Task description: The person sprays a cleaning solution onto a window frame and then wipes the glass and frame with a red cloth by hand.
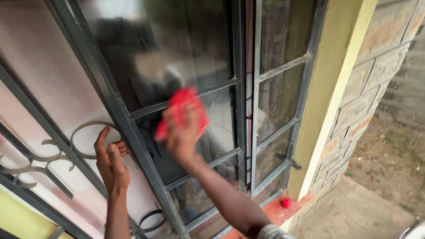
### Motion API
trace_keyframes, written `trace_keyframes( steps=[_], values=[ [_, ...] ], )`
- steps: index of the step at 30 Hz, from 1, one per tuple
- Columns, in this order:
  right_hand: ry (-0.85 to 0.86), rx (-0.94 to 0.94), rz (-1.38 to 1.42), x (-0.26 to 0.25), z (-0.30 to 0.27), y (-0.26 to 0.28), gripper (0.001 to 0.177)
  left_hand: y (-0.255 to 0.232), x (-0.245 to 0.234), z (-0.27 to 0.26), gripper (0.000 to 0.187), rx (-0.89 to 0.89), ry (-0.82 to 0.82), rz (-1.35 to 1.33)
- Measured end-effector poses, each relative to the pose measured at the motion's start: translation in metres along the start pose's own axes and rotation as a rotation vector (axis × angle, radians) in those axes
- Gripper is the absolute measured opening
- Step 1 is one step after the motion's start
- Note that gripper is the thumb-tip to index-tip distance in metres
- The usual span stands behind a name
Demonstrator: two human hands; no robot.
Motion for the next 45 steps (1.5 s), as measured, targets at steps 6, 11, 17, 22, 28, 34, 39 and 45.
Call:
trace_keyframes(
  steps=[6, 11, 17, 22, 28, 34, 39, 45],
  values=[
    [0.431, -0.321, -0.071, -0.037, -0.056, -0.058, 0.057, 0.002, 0.000, 0.001, 0.098, 0.053, -0.030, -0.029],
    [0.093, 0.305, -0.275, -0.051, -0.093, -0.107, 0.069, 0.019, 0.010, -0.002, 0.089, -0.030, -0.099, 0.112],
    [0.550, -0.203, -0.148, -0.032, -0.165, 0.003, 0.060, 0.012, 0.009, -0.005, 0.088, 0.068, -0.059, 0.060],
    [-0.010, 0.134, -0.052, -0.015, -0.009, -0.014, 0.062, 0.012, 0.014, 0.003, 0.088, 0.112, -0.082, 0.042],
    [0.278, -0.240, 0.118, -0.023, 0.089, 0.037, 0.061, 0.010, 0.017, -0.005, 0.084, 0.013, -0.124, 0.084],
    [0.100, -0.207, -0.214, -0.048, 0.142, -0.024, 0.068, 0.009, 0.018, -0.007, 0.083, 0.008, -0.122, 0.168],
    [0.157, -0.206, -0.143, -0.008, 0.117, 0.032, 0.066, -0.011, 0.040, -0.012, 0.081, 0.182, -0.136, 0.357],
    [0.121, -0.097, -0.177, -0.009, 0.198, -0.028, 0.060, -0.066, 0.061, 0.005, 0.075, 0.727, -0.075, 0.667]
  ],
)
Point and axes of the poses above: each hand's wrist, its own z-axis towards the middle knuckle, its own x-axis out of the palm, y = z × x, the point moved 2 cm from there along z, towards the middle knuckle, and after that the axes turned 9 degrees about -z, right-handed, at the moved point
